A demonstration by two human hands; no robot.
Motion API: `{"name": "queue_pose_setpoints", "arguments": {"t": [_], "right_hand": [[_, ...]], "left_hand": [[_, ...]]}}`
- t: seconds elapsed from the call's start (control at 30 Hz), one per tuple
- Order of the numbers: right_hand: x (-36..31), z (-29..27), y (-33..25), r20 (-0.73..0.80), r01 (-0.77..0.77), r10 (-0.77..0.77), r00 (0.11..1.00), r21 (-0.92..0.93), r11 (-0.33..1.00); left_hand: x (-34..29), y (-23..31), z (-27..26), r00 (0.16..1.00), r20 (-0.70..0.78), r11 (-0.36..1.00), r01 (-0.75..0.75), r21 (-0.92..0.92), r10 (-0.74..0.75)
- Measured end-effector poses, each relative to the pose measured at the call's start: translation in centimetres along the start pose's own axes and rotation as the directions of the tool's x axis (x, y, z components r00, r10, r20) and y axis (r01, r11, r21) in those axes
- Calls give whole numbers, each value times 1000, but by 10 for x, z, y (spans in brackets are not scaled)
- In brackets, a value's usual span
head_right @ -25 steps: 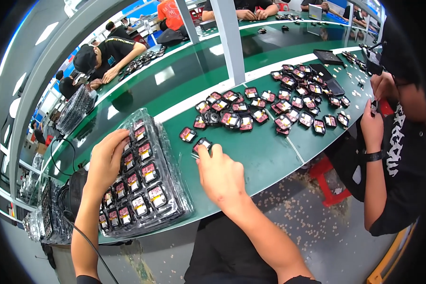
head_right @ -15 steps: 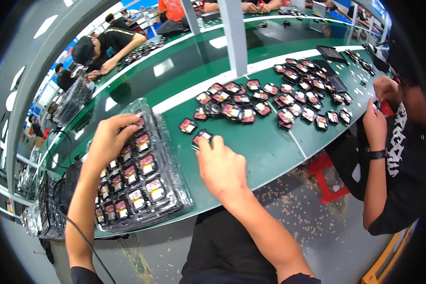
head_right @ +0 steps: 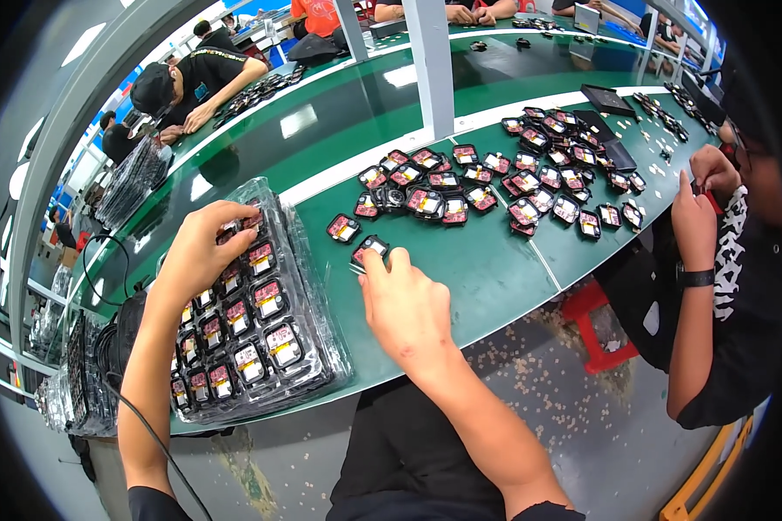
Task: Assembling small electronic components into plastic cases at a factory line using tweezers.
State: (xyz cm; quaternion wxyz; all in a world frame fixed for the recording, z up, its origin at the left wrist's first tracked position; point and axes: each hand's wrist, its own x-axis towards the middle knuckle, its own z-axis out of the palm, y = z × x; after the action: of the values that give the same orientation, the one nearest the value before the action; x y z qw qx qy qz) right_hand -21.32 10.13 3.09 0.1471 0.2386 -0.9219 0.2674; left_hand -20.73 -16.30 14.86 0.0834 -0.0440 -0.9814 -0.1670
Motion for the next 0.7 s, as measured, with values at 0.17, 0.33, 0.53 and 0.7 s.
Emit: {"name": "queue_pose_setpoints", "arguments": {"t": [0.17,0.33,0.53,0.7], "right_hand": [[0,0,1,33,-67,65,997,71,995],[0,-3,-1,20,-71,70,997,101,992],[-1,-3,-1,1,-45,45,999,88,995],[-1,-3,-1,-8,-35,36,999,62,997]], "left_hand": [[3,-5,1,999,-16,999,-30,14,30],[3,-1,-2,999,44,1000,-13,23,12],[-1,-8,2,1000,11,999,-22,39,21],[0,-10,2,998,18,997,-67,37,66]]}}
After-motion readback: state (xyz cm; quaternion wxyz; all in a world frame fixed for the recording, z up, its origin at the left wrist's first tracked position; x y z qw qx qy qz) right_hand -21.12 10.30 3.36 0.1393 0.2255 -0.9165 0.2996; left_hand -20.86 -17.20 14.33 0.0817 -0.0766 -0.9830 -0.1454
